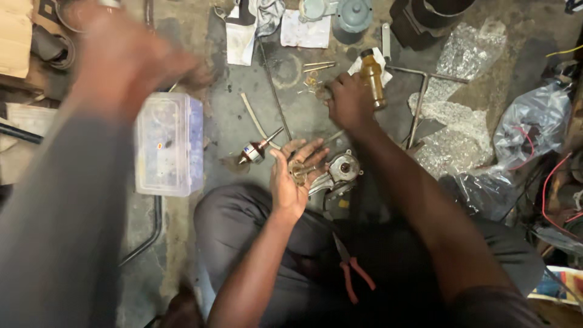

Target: The person sits on the floor and cleans a small mechanical housing with a cloth. They then apply oil from a bottle into the housing and wipe it. Finally, they attach a white gear to a metal shaft and rotate it to test the fit.

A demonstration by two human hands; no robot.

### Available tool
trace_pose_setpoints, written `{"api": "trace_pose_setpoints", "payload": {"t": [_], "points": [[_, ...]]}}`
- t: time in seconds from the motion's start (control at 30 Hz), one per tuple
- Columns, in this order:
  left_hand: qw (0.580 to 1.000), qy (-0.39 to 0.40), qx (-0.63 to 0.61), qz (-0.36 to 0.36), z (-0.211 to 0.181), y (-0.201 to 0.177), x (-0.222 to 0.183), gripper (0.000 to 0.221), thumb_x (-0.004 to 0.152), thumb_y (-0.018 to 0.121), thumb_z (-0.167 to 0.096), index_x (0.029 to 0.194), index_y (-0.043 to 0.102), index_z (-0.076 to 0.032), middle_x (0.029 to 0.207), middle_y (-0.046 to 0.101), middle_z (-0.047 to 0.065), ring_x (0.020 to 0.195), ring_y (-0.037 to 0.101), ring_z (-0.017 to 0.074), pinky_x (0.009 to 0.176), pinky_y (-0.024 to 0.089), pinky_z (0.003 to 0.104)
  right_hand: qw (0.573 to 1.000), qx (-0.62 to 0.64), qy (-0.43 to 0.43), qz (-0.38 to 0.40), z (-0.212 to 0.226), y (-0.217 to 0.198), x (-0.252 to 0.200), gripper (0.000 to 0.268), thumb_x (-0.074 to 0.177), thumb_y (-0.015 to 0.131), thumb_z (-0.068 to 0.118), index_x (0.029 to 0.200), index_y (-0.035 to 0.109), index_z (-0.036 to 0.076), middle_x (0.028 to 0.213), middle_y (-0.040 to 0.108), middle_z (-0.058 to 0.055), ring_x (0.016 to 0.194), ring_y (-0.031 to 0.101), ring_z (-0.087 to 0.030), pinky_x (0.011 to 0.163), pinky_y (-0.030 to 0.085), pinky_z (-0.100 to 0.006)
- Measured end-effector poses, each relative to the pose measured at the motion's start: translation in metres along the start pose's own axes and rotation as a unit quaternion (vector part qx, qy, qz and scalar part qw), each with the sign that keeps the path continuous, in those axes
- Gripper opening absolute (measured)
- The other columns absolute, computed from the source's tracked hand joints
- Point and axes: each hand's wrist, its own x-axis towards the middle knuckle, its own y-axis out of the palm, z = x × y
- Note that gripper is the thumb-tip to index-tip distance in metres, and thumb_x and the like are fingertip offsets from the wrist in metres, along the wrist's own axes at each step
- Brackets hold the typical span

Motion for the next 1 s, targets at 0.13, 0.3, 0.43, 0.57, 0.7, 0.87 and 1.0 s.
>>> {"api": "trace_pose_setpoints", "payload": {"t": [0.13,0.3,0.43,0.57,0.7,0.87,1.0], "points": [[1.0,0.002,-0.001,0.0,-0.003,0.005,0.0,0.062,0.104,0.034,-0.061,0.129,0.049,-0.006,0.138,0.061,0.028,0.12,0.066,0.0404,0.093,0.059,0.05,0.999,0.028,0.018,0.032,0.008,-0.009,0.008,0.036,0.076,0.083,0.029,0.108,0.079,0.012,0.104,0.068,-0.013,0.099,0.062,-0.036,0.084,0.048,-0.051],[1.0,0.003,0.023,-0.008,-0.006,0.009,-0.002,0.063,0.104,0.034,-0.061,0.129,0.05,-0.005,0.137,0.063,0.028,0.12,0.067,0.039,0.093,0.059,0.049,0.998,0.024,0.051,0.003,0.019,-0.007,0.008,0.023,0.087,0.079,0.024,0.107,0.078,0.014,0.106,0.07,-0.01,0.101,0.065,-0.034,0.086,0.051,-0.049],[1.0,-0.003,0.022,-0.01,-0.008,0.011,-0.002,0.063,0.104,0.035,-0.06,0.128,0.049,-0.004,0.134,0.063,0.027,0.118,0.067,0.0386,0.092,0.06,0.049,0.997,0.043,0.071,-0.003,0.018,0.002,0.009,0.033,0.079,0.08,0.024,0.108,0.078,0.009,0.103,0.068,-0.014,0.097,0.063,-0.037,0.082,0.051,-0.05],[1.0,-0.011,0.024,-0.014,-0.01,0.014,-0.002,0.064,0.103,0.036,-0.06,0.127,0.05,-0.002,0.133,0.064,0.027,0.117,0.068,0.038,0.09,0.061,0.049,0.997,0.03,0.075,-0.003,0.017,0.005,0.008,0.017,0.084,0.079,0.02,0.098,0.078,0.01,0.103,0.068,-0.014,0.098,0.063,-0.036,0.084,0.051,-0.049],[1.0,-0.013,0.018,-0.022,-0.01,0.013,-0.003,0.064,0.103,0.037,-0.06,0.128,0.05,-0.002,0.133,0.065,0.026,0.116,0.069,0.0379,0.09,0.061,0.048,0.995,0.054,0.084,0.005,0.02,0.003,0.005,0.016,0.083,0.082,0.021,0.093,0.076,0.009,0.102,0.069,-0.012,0.099,0.063,-0.036,0.085,0.051,-0.048],[1.0,-0.009,0.013,-0.01,-0.01,0.015,-0.004,0.062,0.104,0.039,-0.058,0.128,0.05,-0.002,0.132,0.065,0.026,0.116,0.068,0.0379,0.089,0.061,0.048,0.991,0.079,0.106,0.026,0.018,-0.001,0.009,0.025,0.079,0.083,0.024,0.095,0.076,0.007,0.097,0.07,-0.016,0.095,0.064,-0.037,0.083,0.05,-0.048],[1.0,-0.009,0.024,-0.012,-0.012,0.016,-0.006,0.062,0.105,0.038,-0.057,0.128,0.051,-0.001,0.132,0.065,0.027,0.117,0.068,0.0375,0.09,0.061,0.049,0.997,0.048,0.059,0.008,0.015,0.002,0.01,0.018,0.083,0.079,0.018,0.097,0.078,0.008,0.097,0.071,-0.017,0.094,0.065,-0.038,0.083,0.051,-0.05]]}}
